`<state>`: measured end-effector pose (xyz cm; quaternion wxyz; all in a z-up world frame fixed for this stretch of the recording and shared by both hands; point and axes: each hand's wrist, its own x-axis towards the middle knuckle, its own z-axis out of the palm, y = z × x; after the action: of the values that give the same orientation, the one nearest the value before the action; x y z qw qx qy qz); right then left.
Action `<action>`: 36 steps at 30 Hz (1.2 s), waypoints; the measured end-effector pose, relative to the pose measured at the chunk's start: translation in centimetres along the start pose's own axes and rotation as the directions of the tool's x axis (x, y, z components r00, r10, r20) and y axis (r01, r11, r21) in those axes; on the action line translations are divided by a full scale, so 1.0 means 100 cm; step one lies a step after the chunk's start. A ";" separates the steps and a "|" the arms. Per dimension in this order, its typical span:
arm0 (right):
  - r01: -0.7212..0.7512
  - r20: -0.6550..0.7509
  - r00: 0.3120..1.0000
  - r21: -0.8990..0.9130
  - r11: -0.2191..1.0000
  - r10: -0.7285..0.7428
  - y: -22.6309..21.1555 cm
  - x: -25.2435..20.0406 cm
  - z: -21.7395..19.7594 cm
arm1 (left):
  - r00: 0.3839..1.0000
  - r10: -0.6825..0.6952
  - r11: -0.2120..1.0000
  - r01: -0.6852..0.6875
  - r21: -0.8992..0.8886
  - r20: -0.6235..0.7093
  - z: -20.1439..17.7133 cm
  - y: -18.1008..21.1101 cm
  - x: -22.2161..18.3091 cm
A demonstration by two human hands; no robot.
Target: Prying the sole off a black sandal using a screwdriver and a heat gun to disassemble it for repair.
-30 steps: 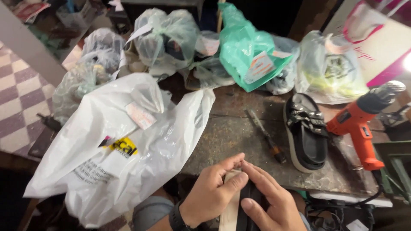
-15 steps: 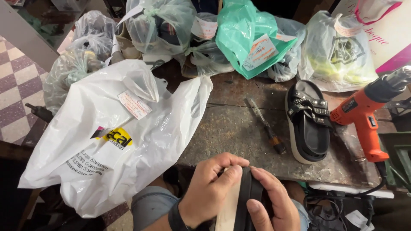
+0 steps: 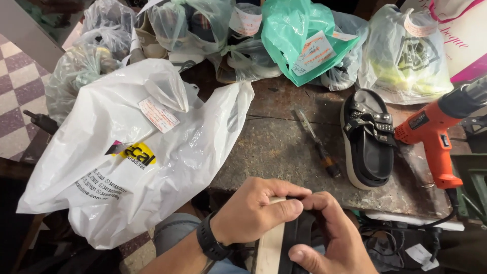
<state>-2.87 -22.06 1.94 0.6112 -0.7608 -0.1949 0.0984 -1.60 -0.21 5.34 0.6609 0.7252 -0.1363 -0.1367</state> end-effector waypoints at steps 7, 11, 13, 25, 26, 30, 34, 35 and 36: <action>-0.087 -0.002 0.996 0.348 0.934 0.093 0.023 -0.002 0.013 | 0.997 -0.019 1.000 0.019 -0.007 -0.071 0.001 -0.007 -0.007; 0.108 -0.107 0.992 0.403 0.909 -0.070 0.037 -0.003 0.016 | 0.988 -0.068 0.998 0.068 -0.005 -0.138 0.002 -0.012 -0.006; 0.096 -0.090 0.994 0.375 0.922 -0.067 0.037 -0.001 0.009 | 0.983 -0.078 0.997 0.081 0.012 -0.165 0.001 -0.014 -0.004; -0.039 0.128 0.992 0.169 0.985 0.018 0.038 0.017 -0.014 | 0.997 -0.073 0.997 0.072 -0.011 -0.036 0.003 -0.011 0.004; -0.004 0.125 0.992 0.191 0.982 -0.021 0.036 0.016 -0.014 | 0.998 -0.053 0.999 0.053 0.008 -0.026 0.002 -0.006 0.003; 0.052 0.122 0.990 0.203 0.978 -0.078 0.039 0.017 -0.019 | 1.000 -0.025 0.999 0.025 0.022 -0.016 0.004 -0.006 0.004; 0.026 0.128 0.991 0.163 0.986 -0.047 0.029 0.020 -0.020 | 0.999 0.044 0.999 -0.044 0.011 -0.029 0.007 -0.011 0.009; 0.084 0.104 0.991 0.036 0.996 -0.088 0.032 0.017 -0.020 | 0.999 0.016 1.000 -0.016 0.004 -0.031 0.008 -0.010 0.008; 0.138 0.084 0.988 -0.094 0.986 -0.130 0.035 0.014 -0.019 | 0.999 -0.012 1.000 0.012 -0.002 -0.034 0.008 -0.009 0.007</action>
<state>-0.24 -23.82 -0.85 0.5699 -0.7709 -0.2739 0.0768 -1.25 -1.15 4.37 0.6632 0.7274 -0.1207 -0.1285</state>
